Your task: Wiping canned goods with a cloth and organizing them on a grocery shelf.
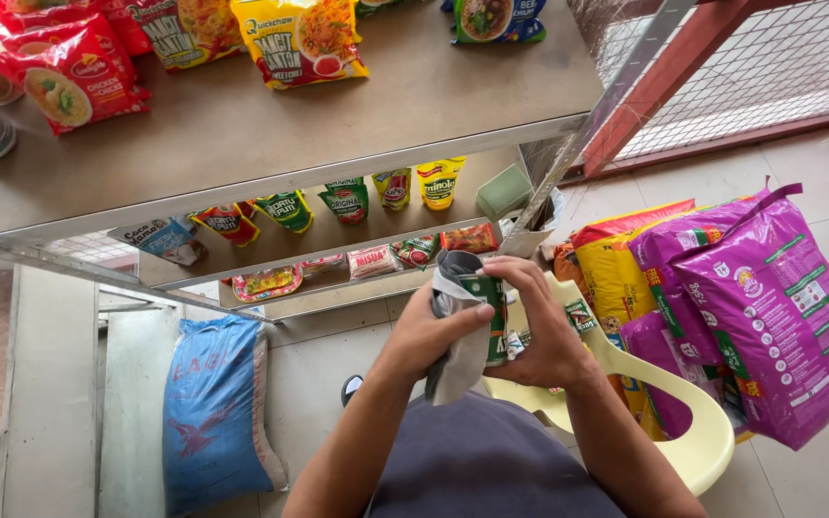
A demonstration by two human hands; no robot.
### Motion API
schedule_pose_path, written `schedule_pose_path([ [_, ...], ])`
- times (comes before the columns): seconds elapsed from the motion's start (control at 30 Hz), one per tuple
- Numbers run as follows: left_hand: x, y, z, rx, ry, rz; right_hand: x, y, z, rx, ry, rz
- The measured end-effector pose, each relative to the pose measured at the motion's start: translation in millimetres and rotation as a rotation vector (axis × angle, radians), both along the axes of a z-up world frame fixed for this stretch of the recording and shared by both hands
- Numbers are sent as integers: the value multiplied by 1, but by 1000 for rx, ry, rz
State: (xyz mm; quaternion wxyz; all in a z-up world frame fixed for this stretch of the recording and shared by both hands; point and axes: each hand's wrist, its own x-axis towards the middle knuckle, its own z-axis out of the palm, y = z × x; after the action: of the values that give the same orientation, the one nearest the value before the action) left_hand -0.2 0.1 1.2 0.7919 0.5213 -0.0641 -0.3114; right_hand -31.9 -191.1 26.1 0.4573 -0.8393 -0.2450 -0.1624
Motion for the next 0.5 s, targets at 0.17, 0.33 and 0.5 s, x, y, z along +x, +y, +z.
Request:
schedule_pose_path([
  [0.17, -8, -6, 2, 35, -104, 20, -4, -16, -45, 259, 230, -57],
  [0.33, -9, -15, 12, 34, -255, -50, -6, -11, -58, 654, 224, 112],
  [0.5, -10, -19, 15, 270, -563, 23, -10, -14, -87, 928, 272, 89],
])
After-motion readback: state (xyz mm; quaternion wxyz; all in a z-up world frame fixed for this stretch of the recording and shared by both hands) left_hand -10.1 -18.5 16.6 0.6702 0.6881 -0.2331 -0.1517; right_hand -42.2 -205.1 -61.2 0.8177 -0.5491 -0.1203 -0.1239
